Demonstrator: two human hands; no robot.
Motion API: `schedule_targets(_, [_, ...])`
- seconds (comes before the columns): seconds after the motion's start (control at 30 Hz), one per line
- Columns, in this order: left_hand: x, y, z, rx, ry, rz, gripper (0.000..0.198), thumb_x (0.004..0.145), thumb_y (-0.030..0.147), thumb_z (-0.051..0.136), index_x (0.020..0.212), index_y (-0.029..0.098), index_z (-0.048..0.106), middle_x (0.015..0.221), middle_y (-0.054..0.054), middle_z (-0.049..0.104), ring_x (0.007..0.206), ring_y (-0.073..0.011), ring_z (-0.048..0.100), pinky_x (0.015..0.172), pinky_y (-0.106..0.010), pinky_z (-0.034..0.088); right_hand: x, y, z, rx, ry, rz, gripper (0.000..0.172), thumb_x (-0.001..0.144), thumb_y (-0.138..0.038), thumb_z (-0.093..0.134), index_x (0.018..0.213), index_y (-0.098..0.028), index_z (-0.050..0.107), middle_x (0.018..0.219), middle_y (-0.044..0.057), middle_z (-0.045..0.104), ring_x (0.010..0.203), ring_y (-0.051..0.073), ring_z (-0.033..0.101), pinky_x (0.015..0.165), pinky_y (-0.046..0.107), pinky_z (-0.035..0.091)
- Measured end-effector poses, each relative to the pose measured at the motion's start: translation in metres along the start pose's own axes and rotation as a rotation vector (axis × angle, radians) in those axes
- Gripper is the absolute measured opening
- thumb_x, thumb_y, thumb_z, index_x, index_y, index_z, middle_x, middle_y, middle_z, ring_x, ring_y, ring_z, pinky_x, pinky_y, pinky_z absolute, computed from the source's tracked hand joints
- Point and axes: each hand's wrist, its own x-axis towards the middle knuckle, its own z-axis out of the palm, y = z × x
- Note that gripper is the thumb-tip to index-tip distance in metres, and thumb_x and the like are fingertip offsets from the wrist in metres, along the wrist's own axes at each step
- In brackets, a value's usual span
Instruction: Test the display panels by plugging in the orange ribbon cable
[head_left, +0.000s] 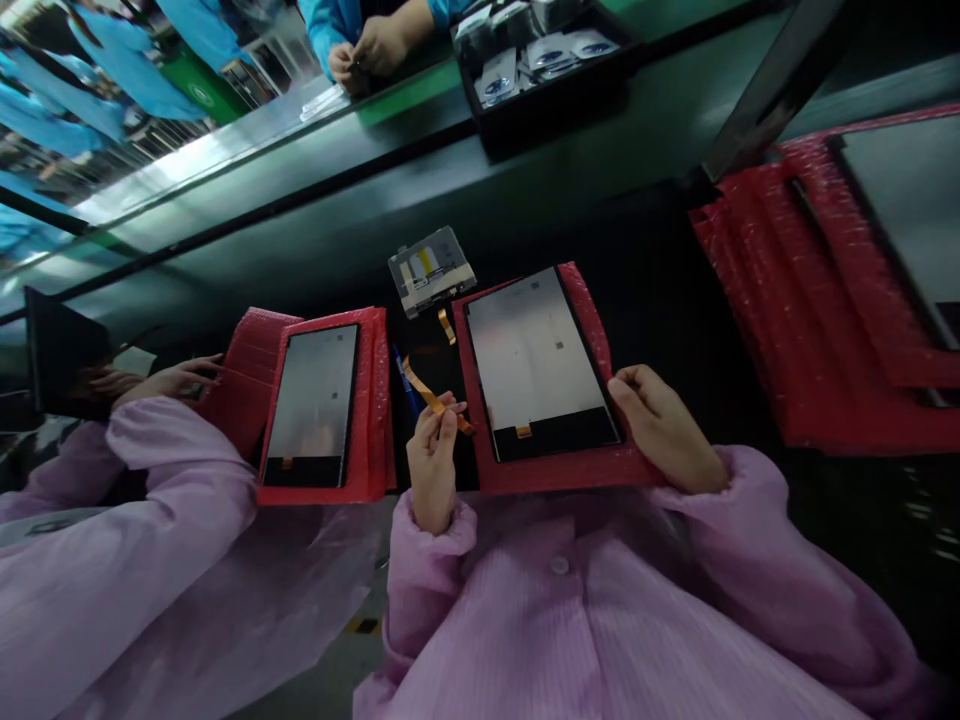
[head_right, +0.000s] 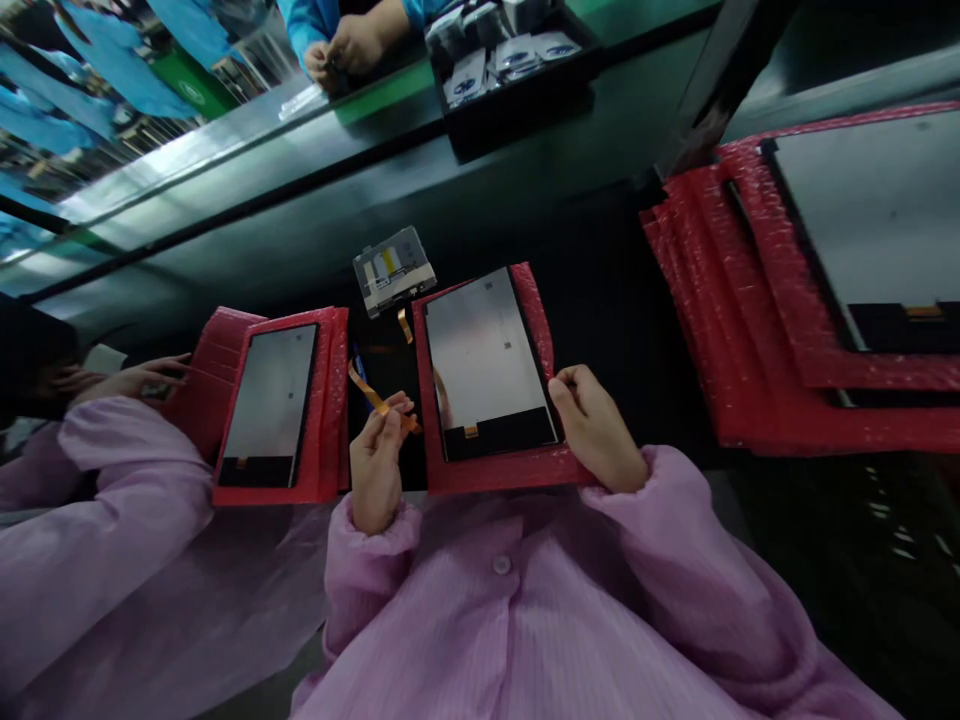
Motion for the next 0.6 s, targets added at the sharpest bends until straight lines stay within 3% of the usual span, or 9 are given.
schedule_targets(0.07, [-0.003, -0.002, 0.0, -0.062, -0.012, -0.066, 0.033, 0.083, 0.046, 0.063, 0.098, 0.018, 0.072, 0.121, -0.009, 0.062, 0.109, -0.0195, 0.061, 0.092, -0.03, 0.051, 0.004, -0.003, 0.002, 0.29, -0.093, 0.087, 0.035, 0.085, -0.044, 0.051, 0.11, -0.02, 0.047, 0.085, 0.003, 0.064, 0.072, 0.019, 0.061, 0.062, 0.031, 0.05])
schedule_targets(0.17, [-0.004, -0.004, 0.001, -0.102, 0.015, -0.095, 0.032, 0.082, 0.046, 0.065, 0.096, 0.017, 0.072, 0.121, -0.009, 0.063, 0.104, -0.0181, 0.063, 0.087, -0.028, 0.053, 0.005, -0.011, 0.003, 0.518, -0.198, 0.011, 0.06, 0.075, -0.034, 0.068, 0.127, -0.02, 0.041, 0.115, 0.006, 0.063, 0.101, 0.021, 0.062, 0.085, 0.035, 0.052])
schedule_targets(0.27, [-0.003, -0.009, 0.001, -0.114, 0.053, -0.091, 0.032, 0.081, 0.045, 0.066, 0.094, 0.017, 0.072, 0.118, -0.008, 0.064, 0.101, -0.017, 0.064, 0.084, -0.027, 0.055, -0.005, -0.023, -0.017, 0.549, -0.215, -0.097, 0.049, 0.075, -0.03, 0.069, 0.121, -0.019, 0.054, 0.121, 0.005, 0.062, 0.111, 0.022, 0.059, 0.098, 0.036, 0.048])
schedule_targets(0.37, [-0.001, -0.014, 0.0, -0.056, 0.049, -0.018, 0.028, 0.083, 0.043, 0.065, 0.094, 0.018, 0.072, 0.119, -0.006, 0.063, 0.102, -0.0155, 0.063, 0.083, -0.024, 0.056, -0.022, -0.035, -0.063, 0.514, -0.134, -0.084, 0.052, 0.073, -0.029, 0.073, 0.123, -0.021, 0.058, 0.117, 0.003, 0.066, 0.103, 0.02, 0.064, 0.093, 0.034, 0.052])
schedule_targets(0.5, [0.0, -0.019, -0.001, 0.084, 0.016, 0.072, 0.025, 0.085, 0.041, 0.063, 0.095, 0.02, 0.071, 0.119, -0.003, 0.062, 0.099, -0.012, 0.063, 0.08, -0.019, 0.056, -0.038, -0.033, -0.151, 0.473, 0.07, 0.177, 0.053, 0.075, -0.024, 0.068, 0.126, -0.02, 0.058, 0.115, 0.005, 0.067, 0.084, 0.019, 0.069, 0.065, 0.027, 0.054])
schedule_targets(0.6, [-0.001, -0.02, -0.002, 0.106, 0.006, 0.092, 0.025, 0.085, 0.04, 0.062, 0.096, 0.02, 0.07, 0.119, -0.003, 0.061, 0.101, -0.0128, 0.063, 0.083, -0.021, 0.056, -0.029, -0.013, -0.214, 0.375, 0.298, 0.268, 0.031, 0.086, -0.02, 0.047, 0.11, -0.01, 0.064, 0.126, 0.008, 0.058, 0.089, 0.015, 0.066, 0.06, 0.025, 0.044])
